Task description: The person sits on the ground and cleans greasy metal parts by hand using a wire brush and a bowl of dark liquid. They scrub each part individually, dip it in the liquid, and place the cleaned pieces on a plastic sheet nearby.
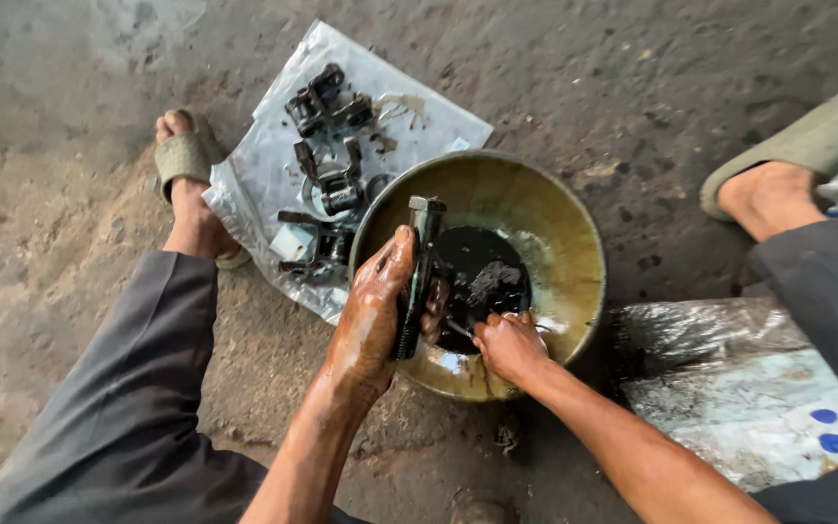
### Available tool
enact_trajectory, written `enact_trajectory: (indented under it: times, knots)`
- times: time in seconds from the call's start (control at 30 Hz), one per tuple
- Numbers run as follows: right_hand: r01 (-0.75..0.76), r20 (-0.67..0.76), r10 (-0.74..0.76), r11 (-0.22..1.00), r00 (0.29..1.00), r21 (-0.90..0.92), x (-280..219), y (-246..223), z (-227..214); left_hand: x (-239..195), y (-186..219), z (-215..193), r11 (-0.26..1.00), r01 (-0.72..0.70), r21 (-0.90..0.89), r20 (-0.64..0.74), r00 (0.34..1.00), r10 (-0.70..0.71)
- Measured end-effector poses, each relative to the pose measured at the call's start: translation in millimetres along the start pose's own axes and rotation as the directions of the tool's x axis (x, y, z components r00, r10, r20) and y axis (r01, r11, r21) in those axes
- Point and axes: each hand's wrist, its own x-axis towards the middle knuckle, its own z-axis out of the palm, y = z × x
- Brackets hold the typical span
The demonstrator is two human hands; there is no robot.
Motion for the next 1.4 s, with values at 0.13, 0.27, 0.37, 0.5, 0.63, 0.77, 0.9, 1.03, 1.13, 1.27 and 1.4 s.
enact_trajectory:
  times: [0.13, 0.27, 0.37, 0.5, 0.63, 0.77, 0.9, 1.03, 1.13, 1.27, 1.4]
  knots:
    - [-0.397, 0.146, 0.371, 0.879, 0.917, 0.264, 18.8, 5.0, -6.0, 19.9, -6.2, -15.7, 0.994, 0.089, -0.057, -0.065, 0.994, -0.093]
    - [-0.482, -0.024, 0.542, 0.766, 0.84, 0.425, 35.4, 9.4, -24.1, 33.7, -22.2, -20.2, 0.964, 0.234, -0.125, -0.12, 0.961, -0.249]
    - [-0.359, -0.149, 0.413, 0.886, 0.898, 0.293, 55.3, 7.7, -19.8, 45.0, -35.0, -24.4, 0.939, 0.297, -0.171, -0.12, 0.94, -0.319]
    - [-0.22, -0.255, 0.309, 0.92, 0.916, 0.325, 72.3, 18.5, 8.7, 47.5, -61.6, -29.5, 0.901, 0.264, -0.343, -0.059, 0.952, -0.302]
    - [-0.201, -0.094, 0.461, 0.55, 0.882, 0.811, 60.8, 40.4, 8.2, 57.4, -88.1, -33.6, 0.907, 0.272, -0.323, 0.001, 0.958, -0.287]
    - [-0.089, 0.212, 0.34, -0.345, 0.916, 0.935, 47.2, 48.7, -36.9, 74.9, -103.5, -32.2, 0.909, 0.179, -0.376, -0.04, 0.977, -0.209]
    - [-0.045, 0.349, 0.293, -0.706, 0.89, 0.707, 16.4, 41.5, -104.1, 85.2, -135.7, -34.7, 0.884, 0.078, -0.461, -0.058, 0.991, -0.117]
    - [-0.058, 0.233, 0.137, -0.738, 0.963, 0.672, 4.0, 27.9, -159.9, 96.0, -163.5, -37.4, 0.878, 0.073, -0.473, -0.101, 0.985, -0.137]
    - [-0.162, 0.197, -0.029, -0.693, 0.98, 0.702, 5.0, 32.7, -178.8, 97.5, -177.8, -38.2, 0.869, 0.069, -0.49, -0.072, 0.99, -0.119]
    - [-0.228, 0.255, -0.002, -0.459, 0.967, 0.859, 12.2, 33.9, -197.8, 97.0, -177.2, -32.5, 0.864, 0.057, -0.5, 0.013, 0.998, -0.058]
    - [-0.298, 0.328, 0.121, -0.213, 0.937, 0.93, 18.4, 11.1, -238.0, 88.8, -172.2, -27.1, 0.921, -0.031, -0.389, 0.085, 0.994, 0.07]
